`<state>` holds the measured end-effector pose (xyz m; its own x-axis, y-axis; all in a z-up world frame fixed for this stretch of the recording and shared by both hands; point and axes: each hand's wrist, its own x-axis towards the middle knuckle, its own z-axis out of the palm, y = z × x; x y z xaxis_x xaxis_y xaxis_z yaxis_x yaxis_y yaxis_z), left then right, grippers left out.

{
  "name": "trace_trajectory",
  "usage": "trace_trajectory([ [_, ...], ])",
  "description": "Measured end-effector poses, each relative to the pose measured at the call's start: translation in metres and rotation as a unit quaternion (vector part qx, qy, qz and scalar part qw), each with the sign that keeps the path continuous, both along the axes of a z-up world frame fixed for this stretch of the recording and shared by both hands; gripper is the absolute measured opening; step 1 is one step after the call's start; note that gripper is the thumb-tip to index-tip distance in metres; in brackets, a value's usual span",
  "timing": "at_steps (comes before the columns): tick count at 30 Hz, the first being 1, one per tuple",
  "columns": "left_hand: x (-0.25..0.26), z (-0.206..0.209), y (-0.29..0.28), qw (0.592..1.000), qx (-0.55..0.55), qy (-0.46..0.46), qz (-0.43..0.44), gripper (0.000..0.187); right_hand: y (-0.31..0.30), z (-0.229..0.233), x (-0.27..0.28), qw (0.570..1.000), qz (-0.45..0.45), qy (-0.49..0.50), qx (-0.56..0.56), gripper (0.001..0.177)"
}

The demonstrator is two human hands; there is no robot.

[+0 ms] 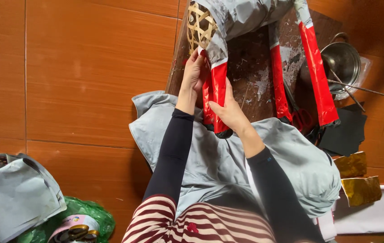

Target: Applying colored paper and glue to a paper-mache giraffe figure.

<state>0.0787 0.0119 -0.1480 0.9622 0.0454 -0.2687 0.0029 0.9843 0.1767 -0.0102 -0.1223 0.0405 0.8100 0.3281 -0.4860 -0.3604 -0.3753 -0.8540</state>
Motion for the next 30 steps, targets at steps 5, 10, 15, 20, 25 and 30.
trace_trajectory([
  [5,0.006,0.013,0.005,0.999,-0.008,-0.036,-0.01,0.02,0.0,0.0,0.005,0.998,0.009,-0.023,0.056,0.097],
  [10,0.014,-0.005,0.018,1.0,0.01,-0.014,-0.021,0.008,0.004,0.001,0.009,0.998,0.008,-0.015,0.068,0.097],
  [15,0.023,0.007,0.018,0.862,0.474,0.18,0.002,0.012,0.004,0.011,0.006,0.997,0.002,0.023,0.071,0.1],
  [20,0.002,0.062,0.035,0.868,0.468,0.165,-0.003,0.026,-0.022,-0.008,-0.001,0.982,-0.044,0.092,0.16,0.107],
  [25,-0.056,0.04,0.029,0.885,0.452,0.108,0.025,0.045,-0.025,0.018,0.04,0.981,0.008,-0.027,0.194,0.094],
  [30,-0.101,0.131,0.018,0.959,0.173,0.103,-0.199,0.06,0.007,0.121,0.066,0.957,-0.014,0.06,0.284,0.078],
])
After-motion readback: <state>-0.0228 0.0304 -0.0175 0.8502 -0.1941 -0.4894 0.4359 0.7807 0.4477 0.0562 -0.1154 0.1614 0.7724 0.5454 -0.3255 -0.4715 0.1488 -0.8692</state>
